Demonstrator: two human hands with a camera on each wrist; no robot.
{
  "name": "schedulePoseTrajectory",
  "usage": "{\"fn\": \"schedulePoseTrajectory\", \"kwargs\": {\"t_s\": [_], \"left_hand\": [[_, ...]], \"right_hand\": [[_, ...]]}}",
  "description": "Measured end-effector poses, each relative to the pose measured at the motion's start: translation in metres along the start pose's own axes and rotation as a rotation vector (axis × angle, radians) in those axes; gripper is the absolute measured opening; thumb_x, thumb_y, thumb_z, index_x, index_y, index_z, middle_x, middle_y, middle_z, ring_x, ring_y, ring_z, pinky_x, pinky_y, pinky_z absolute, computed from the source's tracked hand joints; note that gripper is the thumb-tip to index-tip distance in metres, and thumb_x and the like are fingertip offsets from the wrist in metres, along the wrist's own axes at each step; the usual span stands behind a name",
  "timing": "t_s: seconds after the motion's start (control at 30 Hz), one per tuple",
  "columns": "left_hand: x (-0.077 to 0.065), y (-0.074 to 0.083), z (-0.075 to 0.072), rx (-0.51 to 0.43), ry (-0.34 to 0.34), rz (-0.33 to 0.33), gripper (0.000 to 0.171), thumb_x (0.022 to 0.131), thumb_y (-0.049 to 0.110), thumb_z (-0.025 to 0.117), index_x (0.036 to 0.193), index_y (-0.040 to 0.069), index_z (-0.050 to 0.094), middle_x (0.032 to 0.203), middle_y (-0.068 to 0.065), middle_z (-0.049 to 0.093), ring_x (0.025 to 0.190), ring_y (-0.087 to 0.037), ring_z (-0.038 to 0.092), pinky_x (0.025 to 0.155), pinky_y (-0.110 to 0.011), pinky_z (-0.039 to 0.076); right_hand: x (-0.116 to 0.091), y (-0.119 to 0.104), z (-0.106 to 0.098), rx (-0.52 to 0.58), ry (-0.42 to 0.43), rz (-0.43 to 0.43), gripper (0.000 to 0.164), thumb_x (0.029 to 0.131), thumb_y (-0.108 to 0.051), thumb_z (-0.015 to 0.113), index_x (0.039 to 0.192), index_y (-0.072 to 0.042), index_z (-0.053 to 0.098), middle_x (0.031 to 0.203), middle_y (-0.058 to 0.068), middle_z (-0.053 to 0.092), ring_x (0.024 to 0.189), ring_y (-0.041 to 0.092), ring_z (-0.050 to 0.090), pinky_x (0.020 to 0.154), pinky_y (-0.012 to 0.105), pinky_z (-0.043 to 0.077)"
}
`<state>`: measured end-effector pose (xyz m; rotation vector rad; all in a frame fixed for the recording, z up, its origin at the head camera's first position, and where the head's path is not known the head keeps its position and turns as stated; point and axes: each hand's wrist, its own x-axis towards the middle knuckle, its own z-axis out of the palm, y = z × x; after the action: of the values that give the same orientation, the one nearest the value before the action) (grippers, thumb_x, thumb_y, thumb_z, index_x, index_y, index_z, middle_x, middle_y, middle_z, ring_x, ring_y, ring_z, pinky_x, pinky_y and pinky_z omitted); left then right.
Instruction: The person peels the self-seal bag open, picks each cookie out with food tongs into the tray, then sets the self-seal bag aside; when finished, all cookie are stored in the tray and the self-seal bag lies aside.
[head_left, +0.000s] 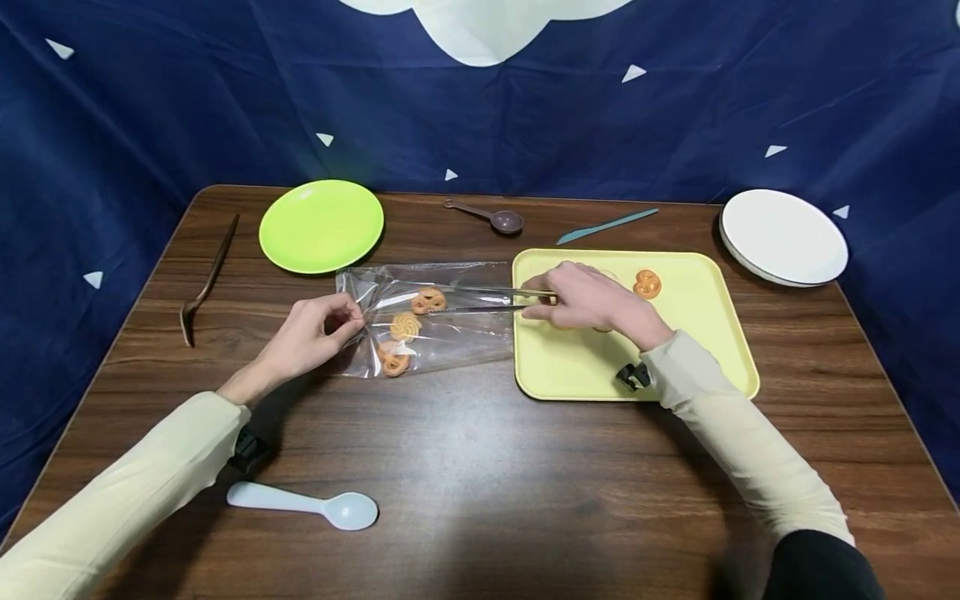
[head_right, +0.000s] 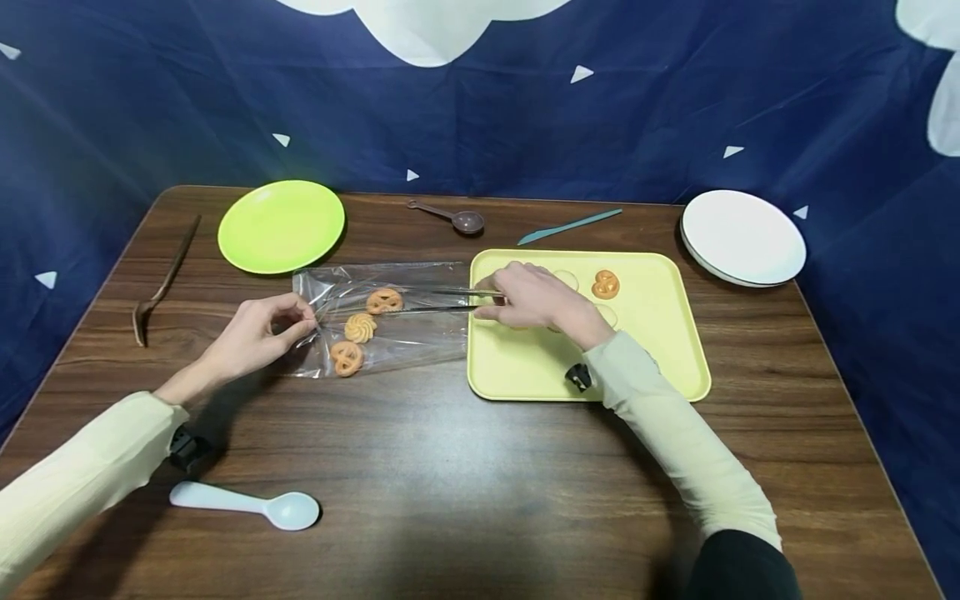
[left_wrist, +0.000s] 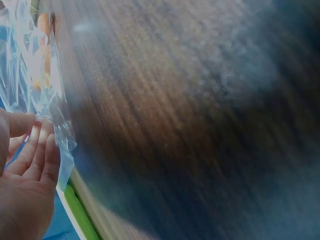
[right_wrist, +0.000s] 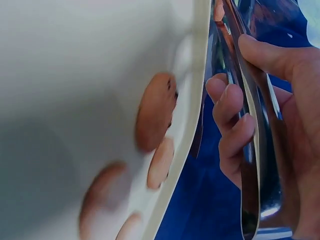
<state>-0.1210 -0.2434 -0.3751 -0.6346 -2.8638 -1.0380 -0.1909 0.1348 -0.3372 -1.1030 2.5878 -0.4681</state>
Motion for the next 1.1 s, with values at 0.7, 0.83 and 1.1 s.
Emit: {"fn": "schedulePoseTrajectory", "kwargs": {"t_s": [0.7, 0.83, 1.1], "left_hand": [[0.000, -0.001, 0.003, -0.016, 0.040, 0.045, 0.013, 0.084, -0.002, 0.066, 0.081, 0.009, 0.061, 0.074, -0.001, 0.063, 0.067, -0.012, 0.056, 0.060, -0.025, 0.044], [0.000, 0.000, 0.004, -0.016, 0.034, 0.046, 0.011, 0.084, -0.001, 0.066, 0.081, 0.009, 0.062, 0.075, -0.001, 0.063, 0.067, -0.012, 0.056, 0.060, -0.025, 0.044], [0.001, 0.001, 0.002, -0.013, 0.032, 0.043, 0.012, 0.084, -0.001, 0.066, 0.081, 0.010, 0.061, 0.075, -0.001, 0.063, 0.067, -0.013, 0.056, 0.060, -0.025, 0.043]], "right_hand": [[-0.031, 0.011, -0.002, -0.040, 0.023, -0.025, 0.021, 0.090, -0.036, 0.063, 0.083, -0.017, 0.061, 0.059, -0.005, 0.043, 0.049, 0.006, 0.035, 0.047, 0.028, 0.032], [-0.048, 0.017, -0.008, -0.008, 0.044, 0.006, 0.033, 0.089, -0.038, 0.064, 0.105, -0.010, 0.069, 0.061, -0.006, 0.047, 0.051, 0.005, 0.037, 0.049, 0.028, 0.034], [-0.107, 0.039, -0.022, 0.016, 0.099, 0.035, 0.037, 0.088, -0.032, 0.067, 0.111, -0.004, 0.067, 0.055, -0.011, 0.041, 0.046, 0.000, 0.032, 0.048, 0.025, 0.033]]}}
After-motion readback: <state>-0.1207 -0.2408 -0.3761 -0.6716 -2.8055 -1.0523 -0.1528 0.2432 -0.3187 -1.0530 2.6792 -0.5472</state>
